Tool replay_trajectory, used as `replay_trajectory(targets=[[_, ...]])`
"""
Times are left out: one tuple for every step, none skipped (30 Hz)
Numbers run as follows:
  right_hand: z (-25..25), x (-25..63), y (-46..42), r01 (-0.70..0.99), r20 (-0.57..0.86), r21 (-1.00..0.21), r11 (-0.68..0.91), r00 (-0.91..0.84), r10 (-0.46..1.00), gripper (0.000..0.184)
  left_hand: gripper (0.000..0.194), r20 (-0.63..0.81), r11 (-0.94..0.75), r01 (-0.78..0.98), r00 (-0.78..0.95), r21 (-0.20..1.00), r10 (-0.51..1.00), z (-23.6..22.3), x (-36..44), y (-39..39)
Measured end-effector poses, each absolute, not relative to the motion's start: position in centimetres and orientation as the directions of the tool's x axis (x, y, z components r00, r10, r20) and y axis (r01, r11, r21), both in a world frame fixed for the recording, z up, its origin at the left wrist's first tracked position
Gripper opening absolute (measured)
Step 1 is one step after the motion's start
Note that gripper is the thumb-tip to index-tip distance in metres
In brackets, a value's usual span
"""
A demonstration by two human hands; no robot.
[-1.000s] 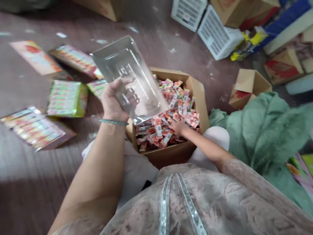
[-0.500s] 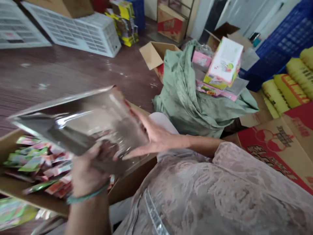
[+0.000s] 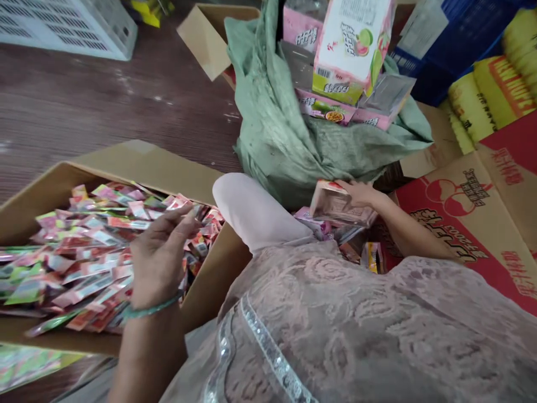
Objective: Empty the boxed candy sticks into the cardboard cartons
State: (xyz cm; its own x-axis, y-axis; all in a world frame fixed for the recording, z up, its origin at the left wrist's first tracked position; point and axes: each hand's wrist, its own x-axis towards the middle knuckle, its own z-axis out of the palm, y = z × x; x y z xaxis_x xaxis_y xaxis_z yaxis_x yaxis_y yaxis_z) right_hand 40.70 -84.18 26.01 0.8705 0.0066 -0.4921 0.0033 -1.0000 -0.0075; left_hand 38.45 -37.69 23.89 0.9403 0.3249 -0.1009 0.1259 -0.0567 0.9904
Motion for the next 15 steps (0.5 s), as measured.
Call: replay_trajectory(targets=[[24.5, 40.2, -84.9, -0.034, -0.565, 0.081, -0.996, 0.822, -0.074, 0.122, 0.043, -0.131, -0.062, 0.161, 0.935, 0.985, 0.331, 23.3, 38.1, -37.4], [23.6, 39.9, -85.4, -0.052, -0.611, 0.147, -0.988, 0.781, -0.132, 0.124, 0.044, -0.164, -0.064, 0.197, 0.925, 0.978, 0.343, 22.9, 37.7, -37.1], [23.3, 39.6, -85.8, -0.060, -0.630, 0.195, -0.979, 0.758, -0.172, 0.118, 0.045, -0.195, -0.059, 0.232, 0.910, 0.971, 0.365, 22.5, 37.3, -36.7], [23.7, 39.5, -86.1, -0.061, -0.629, 0.236, -0.970, 0.751, -0.200, 0.107, 0.044, -0.215, -0.045, 0.254, 0.889, 0.966, 0.404, 22.2, 37.0, -36.2], [24.5, 39.6, -86.1, -0.063, -0.618, 0.274, -0.960, 0.753, -0.226, 0.090, 0.042, -0.227, -0.024, 0.265, 0.864, 0.964, 0.449, 22.0, 36.7, -35.8], [25.6, 39.8, -85.9, -0.065, -0.600, 0.306, -0.950, 0.761, -0.246, 0.071, 0.041, -0.235, 0.005, 0.268, 0.835, 0.963, 0.497, 21.8, 36.4, -35.3], [27.0, 40.2, -85.3, -0.072, -0.562, 0.329, -0.942, 0.786, -0.256, 0.055, 0.039, -0.246, 0.038, 0.268, 0.804, 0.963, 0.542, 21.7, 36.2, -34.9], [28.4, 40.6, -84.3, -0.076, -0.497, 0.332, -0.940, 0.833, -0.243, 0.046, 0.037, -0.253, 0.067, 0.264, 0.773, 0.962, 0.581, 21.5, 36.1, -34.6], [29.6, 41.0, -82.8, -0.064, -0.412, 0.308, -0.949, 0.890, -0.194, 0.044, 0.035, -0.253, 0.086, 0.256, 0.747, 0.963, 0.614, 21.3, 36.0, -34.3], [30.5, 41.5, -80.9, -0.027, -0.314, 0.261, -0.965, 0.943, -0.111, 0.045, 0.034, -0.256, 0.097, 0.253, 0.727, 0.962, 0.637, 21.2, 35.9, -34.2], [30.9, 41.9, -78.8, 0.041, -0.218, 0.201, -0.979, 0.976, -0.004, 0.046, 0.033, -0.260, 0.103, 0.256, 0.714, 0.961, 0.650, 21.0, 35.8, -34.1], [30.9, 42.2, -76.5, 0.135, -0.151, 0.140, -0.981, 0.982, 0.113, 0.046, 0.032, -0.261, 0.103, 0.258, 0.708, 0.961, 0.656, 21.0, 35.6, -34.1], [30.3, 42.5, -74.4, 0.235, -0.145, 0.088, -0.968, 0.965, 0.221, 0.046, 0.031, -0.262, 0.103, 0.260, 0.708, 0.960, 0.655, 20.9, 35.4, -34.2], [29.3, 42.7, -72.6, 0.314, -0.221, 0.050, -0.948, 0.929, 0.297, 0.048, 0.030, -0.267, 0.108, 0.262, 0.710, 0.959, 0.651, 20.9, 35.1, -34.2], [28.0, 42.9, -71.3, 0.358, -0.350, 0.023, -0.933, 0.878, 0.328, 0.051, 0.030, -0.272, 0.111, 0.264, 0.714, 0.958, 0.645, 20.8, 34.8, -34.1]])
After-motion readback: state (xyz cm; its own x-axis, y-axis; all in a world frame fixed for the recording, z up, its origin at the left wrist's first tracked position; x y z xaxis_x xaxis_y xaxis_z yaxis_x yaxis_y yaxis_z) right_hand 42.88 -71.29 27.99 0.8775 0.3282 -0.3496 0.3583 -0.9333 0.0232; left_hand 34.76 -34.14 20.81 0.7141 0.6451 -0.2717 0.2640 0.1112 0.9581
